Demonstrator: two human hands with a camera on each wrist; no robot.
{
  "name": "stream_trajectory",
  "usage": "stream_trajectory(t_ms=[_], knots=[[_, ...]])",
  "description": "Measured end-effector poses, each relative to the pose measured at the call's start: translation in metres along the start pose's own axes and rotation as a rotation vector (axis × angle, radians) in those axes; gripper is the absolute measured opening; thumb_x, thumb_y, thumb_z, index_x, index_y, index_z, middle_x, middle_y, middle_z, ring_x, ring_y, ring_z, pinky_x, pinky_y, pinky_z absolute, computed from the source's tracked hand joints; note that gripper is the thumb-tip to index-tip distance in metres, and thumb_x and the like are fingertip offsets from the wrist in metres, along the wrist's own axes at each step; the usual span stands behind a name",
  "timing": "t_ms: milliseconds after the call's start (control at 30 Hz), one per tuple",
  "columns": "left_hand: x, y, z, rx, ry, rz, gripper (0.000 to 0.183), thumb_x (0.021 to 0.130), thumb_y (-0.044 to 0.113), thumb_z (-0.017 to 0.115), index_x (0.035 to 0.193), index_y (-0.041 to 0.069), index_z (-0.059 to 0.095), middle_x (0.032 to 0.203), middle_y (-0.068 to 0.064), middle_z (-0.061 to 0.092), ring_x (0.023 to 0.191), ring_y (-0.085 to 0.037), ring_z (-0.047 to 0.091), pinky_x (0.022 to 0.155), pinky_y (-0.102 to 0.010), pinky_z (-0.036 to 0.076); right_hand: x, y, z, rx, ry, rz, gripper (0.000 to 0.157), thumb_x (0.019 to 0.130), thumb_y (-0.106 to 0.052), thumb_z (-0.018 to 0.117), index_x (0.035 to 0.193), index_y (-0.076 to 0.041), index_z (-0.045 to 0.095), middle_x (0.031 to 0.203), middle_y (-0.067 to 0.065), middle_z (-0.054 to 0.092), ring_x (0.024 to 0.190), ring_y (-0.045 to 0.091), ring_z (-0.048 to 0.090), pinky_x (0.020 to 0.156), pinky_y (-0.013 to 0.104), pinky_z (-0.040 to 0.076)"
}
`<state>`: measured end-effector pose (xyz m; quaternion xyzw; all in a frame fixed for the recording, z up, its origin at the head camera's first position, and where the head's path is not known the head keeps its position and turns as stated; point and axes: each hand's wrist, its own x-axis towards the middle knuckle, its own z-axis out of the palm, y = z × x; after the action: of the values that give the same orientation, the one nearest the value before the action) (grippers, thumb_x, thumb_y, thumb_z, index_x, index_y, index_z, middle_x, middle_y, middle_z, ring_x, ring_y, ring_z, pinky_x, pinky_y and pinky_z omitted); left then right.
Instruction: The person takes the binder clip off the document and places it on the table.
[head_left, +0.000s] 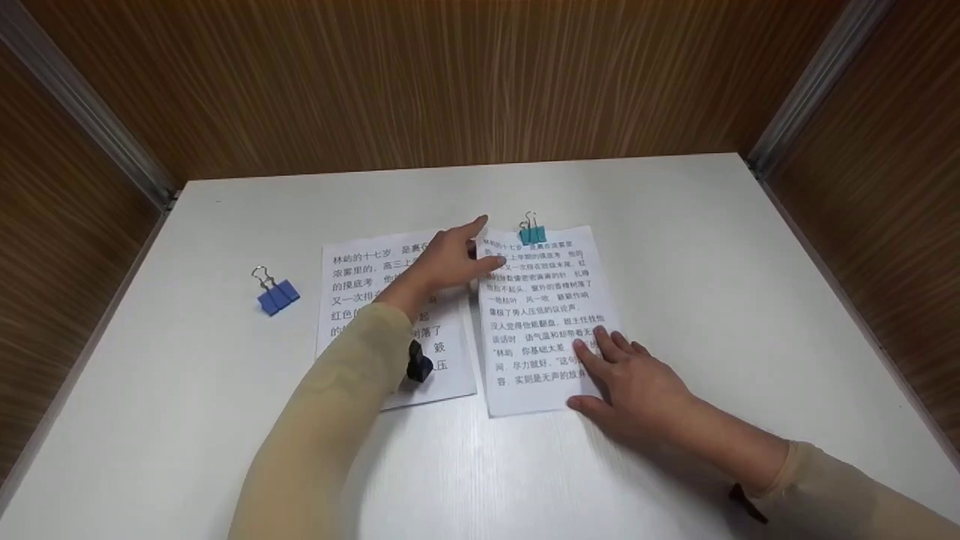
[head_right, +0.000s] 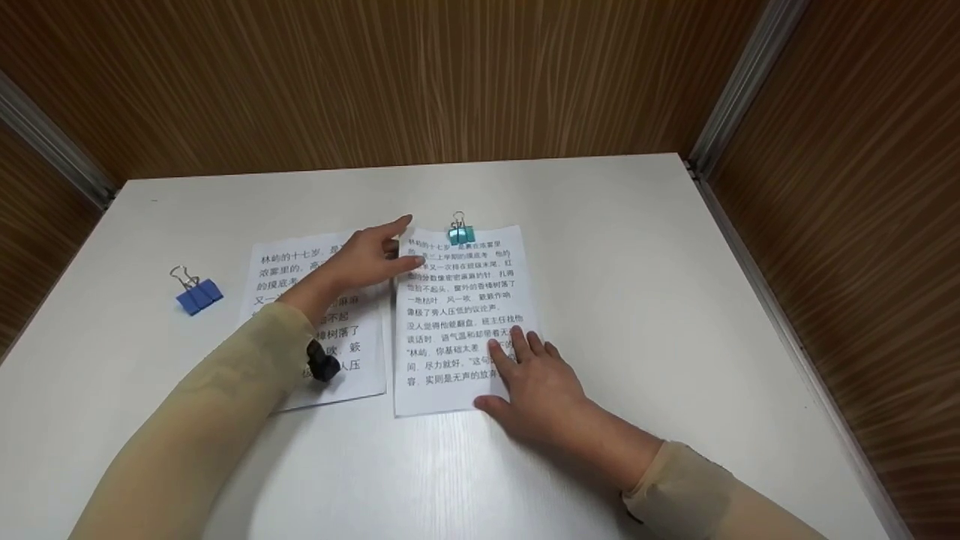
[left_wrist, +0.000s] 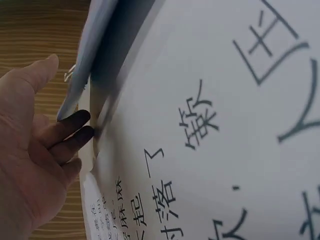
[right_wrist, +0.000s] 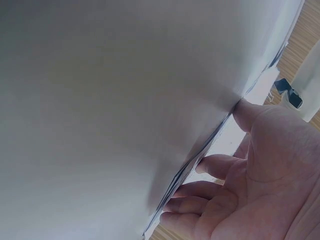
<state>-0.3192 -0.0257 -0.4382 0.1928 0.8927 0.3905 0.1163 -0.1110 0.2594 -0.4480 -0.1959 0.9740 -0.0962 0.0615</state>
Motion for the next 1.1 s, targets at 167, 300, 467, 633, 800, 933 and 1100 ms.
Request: stream_trajectory(t_ms=[167, 300, 467, 633, 800, 933, 1100], knots=[[0.002, 0.004, 0.000, -0.140, 0.001, -0.014, 0.081, 0.099, 0.036, 0.076, 0.167, 0.019, 0.036, 0.153, -0.009, 0.060, 0.138, -0.021, 0.058, 0.119, -0.034, 0.041, 0.000, 0.000, -0.001, -0.002, -0.012, 0.008, 0.079, 0.100, -0.055, 0.068, 0.159, -0.006, 0.049, 0.163, 0.031, 0.038, 0.149, 0.053, 0.037, 0.117, 0.067, 0.037], [0.003, 0.005, 0.003, -0.269, -0.024, -0.007, 0.071, 0.102, 0.019, 0.072, 0.166, 0.014, 0.039, 0.160, -0.009, 0.052, 0.135, -0.021, 0.059, 0.116, -0.033, 0.043, 0.000, 0.001, 0.001, -0.007, -0.021, 0.018, 0.080, 0.099, -0.055, 0.068, 0.159, -0.006, 0.048, 0.164, 0.031, 0.037, 0.150, 0.052, 0.036, 0.117, 0.067, 0.037], [0.005, 0.004, 0.007, -0.382, -0.048, -0.005, 0.068, 0.101, 0.003, 0.063, 0.165, 0.011, 0.039, 0.161, -0.012, 0.049, 0.134, -0.020, 0.059, 0.118, -0.032, 0.039, 0.001, 0.001, 0.001, -0.014, -0.030, 0.021, 0.080, 0.099, -0.055, 0.068, 0.160, -0.006, 0.048, 0.164, 0.031, 0.037, 0.150, 0.052, 0.036, 0.117, 0.067, 0.037], [0.005, 0.002, 0.009, -0.404, -0.037, -0.053, 0.072, 0.097, -0.003, 0.060, 0.164, 0.015, 0.042, 0.163, -0.006, 0.049, 0.146, -0.016, 0.046, 0.126, -0.031, 0.027, 0.001, 0.001, 0.001, -0.016, -0.015, 0.005, 0.079, 0.100, -0.055, 0.068, 0.159, -0.006, 0.049, 0.163, 0.032, 0.038, 0.149, 0.053, 0.038, 0.116, 0.066, 0.039], [0.005, 0.000, 0.010, -0.452, -0.038, -0.110, 0.076, 0.094, -0.008, 0.060, 0.164, 0.019, 0.044, 0.161, -0.002, 0.050, 0.145, -0.014, 0.045, 0.124, -0.029, 0.027, -0.002, 0.001, 0.001, -0.003, 0.026, -0.030, 0.077, 0.099, -0.052, 0.070, 0.157, -0.003, 0.051, 0.160, 0.033, 0.041, 0.146, 0.054, 0.041, 0.116, 0.066, 0.039], [0.006, -0.002, 0.012, -0.493, -0.039, -0.098, 0.077, 0.094, -0.011, 0.058, 0.164, 0.016, 0.042, 0.152, -0.008, 0.059, 0.132, -0.017, 0.060, 0.118, -0.029, 0.040, -0.002, 0.001, 0.001, 0.004, 0.021, -0.024, 0.078, 0.099, -0.052, 0.070, 0.157, -0.004, 0.051, 0.161, 0.033, 0.040, 0.147, 0.054, 0.041, 0.117, 0.066, 0.038], [0.005, -0.003, 0.014, -0.543, -0.025, -0.101, 0.079, 0.092, -0.014, 0.056, 0.164, 0.016, 0.042, 0.141, -0.012, 0.067, 0.117, -0.021, 0.070, 0.100, -0.031, 0.056, -0.002, 0.001, 0.000, 0.008, -0.002, -0.010, 0.079, 0.099, -0.054, 0.069, 0.158, -0.005, 0.050, 0.162, 0.032, 0.038, 0.148, 0.053, 0.038, 0.117, 0.066, 0.037]])
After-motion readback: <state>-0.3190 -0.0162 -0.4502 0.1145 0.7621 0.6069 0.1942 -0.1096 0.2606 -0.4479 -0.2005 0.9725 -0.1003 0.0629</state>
